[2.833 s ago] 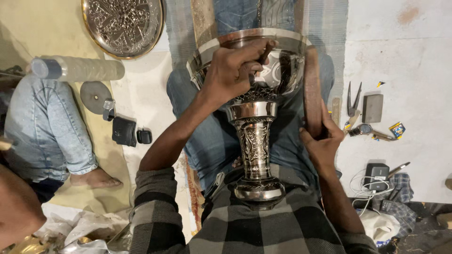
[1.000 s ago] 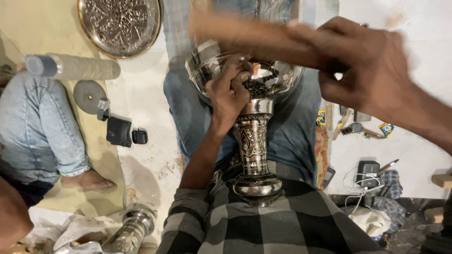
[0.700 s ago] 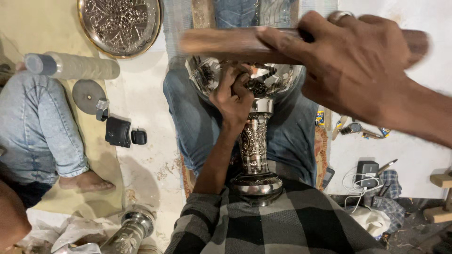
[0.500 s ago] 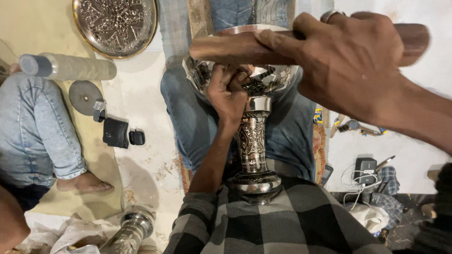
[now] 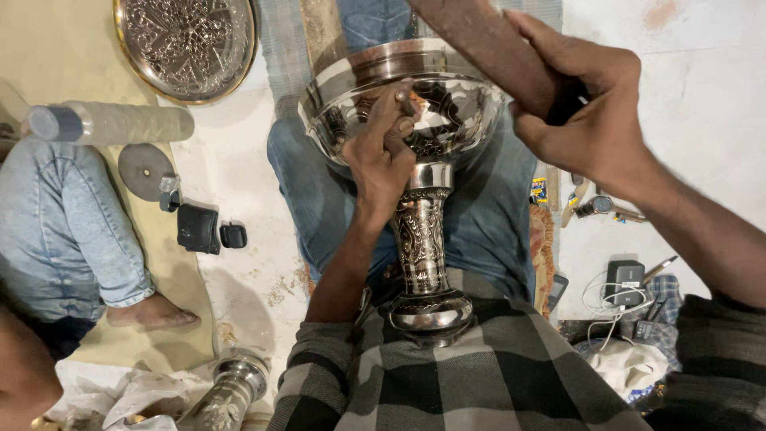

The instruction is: The person holds a silver trophy on their lap and repeatedly strikes its bowl with a wooden mallet. They adjust the trophy's position and rotate it to access different areas while continuing to hammer the surface.

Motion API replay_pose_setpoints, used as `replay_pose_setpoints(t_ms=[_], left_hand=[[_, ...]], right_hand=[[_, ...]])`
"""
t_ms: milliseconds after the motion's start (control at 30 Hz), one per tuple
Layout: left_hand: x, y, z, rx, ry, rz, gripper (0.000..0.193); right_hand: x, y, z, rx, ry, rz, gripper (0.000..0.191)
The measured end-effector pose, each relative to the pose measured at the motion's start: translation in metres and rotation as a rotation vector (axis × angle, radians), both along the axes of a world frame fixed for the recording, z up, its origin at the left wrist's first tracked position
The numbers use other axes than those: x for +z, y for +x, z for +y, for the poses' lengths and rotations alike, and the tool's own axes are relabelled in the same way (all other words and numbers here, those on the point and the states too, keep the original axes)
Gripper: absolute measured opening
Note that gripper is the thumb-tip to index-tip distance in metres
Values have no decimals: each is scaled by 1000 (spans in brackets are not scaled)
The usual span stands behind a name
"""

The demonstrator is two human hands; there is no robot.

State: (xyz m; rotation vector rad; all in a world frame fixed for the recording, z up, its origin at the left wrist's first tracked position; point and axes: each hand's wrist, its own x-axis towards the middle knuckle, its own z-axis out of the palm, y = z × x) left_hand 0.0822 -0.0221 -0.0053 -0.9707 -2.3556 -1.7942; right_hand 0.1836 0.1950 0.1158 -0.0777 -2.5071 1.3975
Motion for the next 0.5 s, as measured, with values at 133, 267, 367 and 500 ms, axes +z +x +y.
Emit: replay_pose_setpoints(t_ms=[133,267,367,500], left_hand=[[-6,-9,-1,-46,-145,-44,39],[-2,-18,-6,-123,-161,-28,45],[5,-25,-8,-200,-173,53,56],[9,-41,-5,-297,-213,243,53]], right_hand=[[13,4,11,123,817,-66,74],[3,1,10,80,367,32,70],[-7,0,6,61,486,-44,68],[-11,8,3,33,447,-19,76]])
